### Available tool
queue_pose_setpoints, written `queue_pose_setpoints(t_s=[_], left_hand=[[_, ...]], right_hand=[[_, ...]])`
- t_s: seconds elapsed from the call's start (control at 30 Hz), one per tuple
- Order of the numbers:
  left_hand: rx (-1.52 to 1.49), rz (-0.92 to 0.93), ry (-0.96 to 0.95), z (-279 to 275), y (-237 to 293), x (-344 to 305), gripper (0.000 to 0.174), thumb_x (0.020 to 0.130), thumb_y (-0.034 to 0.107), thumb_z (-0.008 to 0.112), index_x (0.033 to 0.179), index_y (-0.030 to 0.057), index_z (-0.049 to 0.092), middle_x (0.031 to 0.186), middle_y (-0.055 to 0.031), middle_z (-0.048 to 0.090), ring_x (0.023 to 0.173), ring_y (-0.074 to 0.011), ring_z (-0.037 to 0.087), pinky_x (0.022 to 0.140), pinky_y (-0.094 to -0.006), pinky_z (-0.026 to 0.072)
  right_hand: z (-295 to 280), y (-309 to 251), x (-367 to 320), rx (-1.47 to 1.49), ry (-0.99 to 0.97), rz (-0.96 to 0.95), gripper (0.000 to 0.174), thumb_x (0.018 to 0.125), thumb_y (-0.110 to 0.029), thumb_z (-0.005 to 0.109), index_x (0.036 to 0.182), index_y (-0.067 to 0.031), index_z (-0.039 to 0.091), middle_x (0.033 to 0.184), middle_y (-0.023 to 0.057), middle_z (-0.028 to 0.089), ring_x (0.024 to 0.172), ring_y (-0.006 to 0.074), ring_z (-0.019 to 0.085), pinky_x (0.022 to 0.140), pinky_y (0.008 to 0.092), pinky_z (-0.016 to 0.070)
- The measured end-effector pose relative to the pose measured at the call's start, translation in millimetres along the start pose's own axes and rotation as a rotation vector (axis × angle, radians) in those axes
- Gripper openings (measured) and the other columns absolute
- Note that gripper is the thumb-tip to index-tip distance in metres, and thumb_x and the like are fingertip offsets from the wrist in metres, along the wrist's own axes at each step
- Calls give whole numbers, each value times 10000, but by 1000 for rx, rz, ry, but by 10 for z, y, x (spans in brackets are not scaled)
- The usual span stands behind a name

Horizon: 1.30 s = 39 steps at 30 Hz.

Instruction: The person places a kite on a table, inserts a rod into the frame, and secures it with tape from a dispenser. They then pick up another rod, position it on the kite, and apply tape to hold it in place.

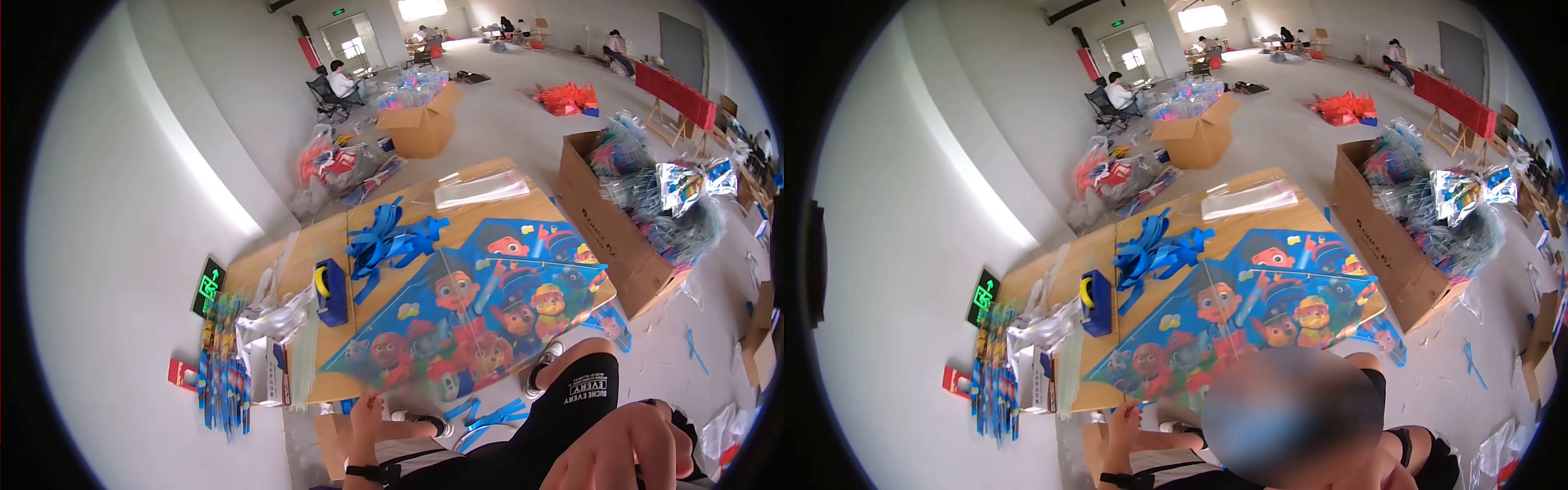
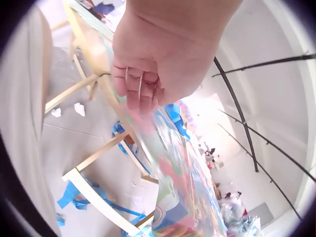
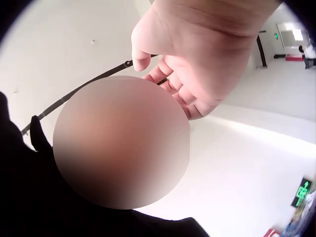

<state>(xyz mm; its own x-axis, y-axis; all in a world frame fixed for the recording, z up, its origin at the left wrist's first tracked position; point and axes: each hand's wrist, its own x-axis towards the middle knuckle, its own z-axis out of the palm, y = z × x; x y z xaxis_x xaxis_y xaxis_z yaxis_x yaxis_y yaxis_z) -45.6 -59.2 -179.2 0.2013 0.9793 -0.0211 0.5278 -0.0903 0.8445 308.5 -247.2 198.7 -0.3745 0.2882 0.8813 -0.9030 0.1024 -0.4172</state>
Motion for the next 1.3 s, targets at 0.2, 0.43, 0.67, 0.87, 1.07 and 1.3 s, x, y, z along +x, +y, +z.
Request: queue_pose_setpoints(t_s=[0.2,0.43,0.67,0.87,1.07,1.3], left_hand=[[287,198,338,-350,-363,445,229,884,99,638,1096,42,703,988,-150,696,945,-305,665,846,-407,521],[664,-16,285,-589,-141,1149,314,826,170,743,1134,141,694,1257,-122,607,1200,-393,528,972,-544,432],[792,-110,47,-732,-196,1656,489,735,354,862,1146,157,685,1270,-103,603,1266,-383,487,1019,-614,370],[986,-148,-139,-826,-193,1905,567,702,491,860,1105,118,719,1207,-128,670,1195,-374,582,985,-571,430],[124,-99,-794,-796,687,1347,383,916,328,711,1174,45,714,1019,-60,741,905,-187,686,865,-320,528],[-477,-263,-893,-162,1577,286,439,978,248,669,1337,4,606,1165,-22,701,1074,-150,641,989,-319,486]], right_hand=[[322,245,200,104,118,25,354,1004,-386,615,941,-46,689,928,166,664,717,286,615,607,408,407],[671,393,245,258,209,-104,375,1012,-398,595,887,-50,658,895,135,653,687,273,555,591,400,382],[880,228,161,36,130,-67,394,1018,-416,578,865,-59,647,891,116,653,684,265,549,603,397,387],[595,45,128,-101,-114,85,427,992,-483,600,861,-79,651,930,104,675,717,258,571,636,384,407],[325,-45,-776,-1027,592,599,208,961,-195,675,1024,-17,588,986,105,630,846,223,637,690,337,471],[-133,626,-1353,-1356,543,1044,887,897,-435,741,1589,-193,242,1591,137,318,1474,306,339,1191,356,292]])
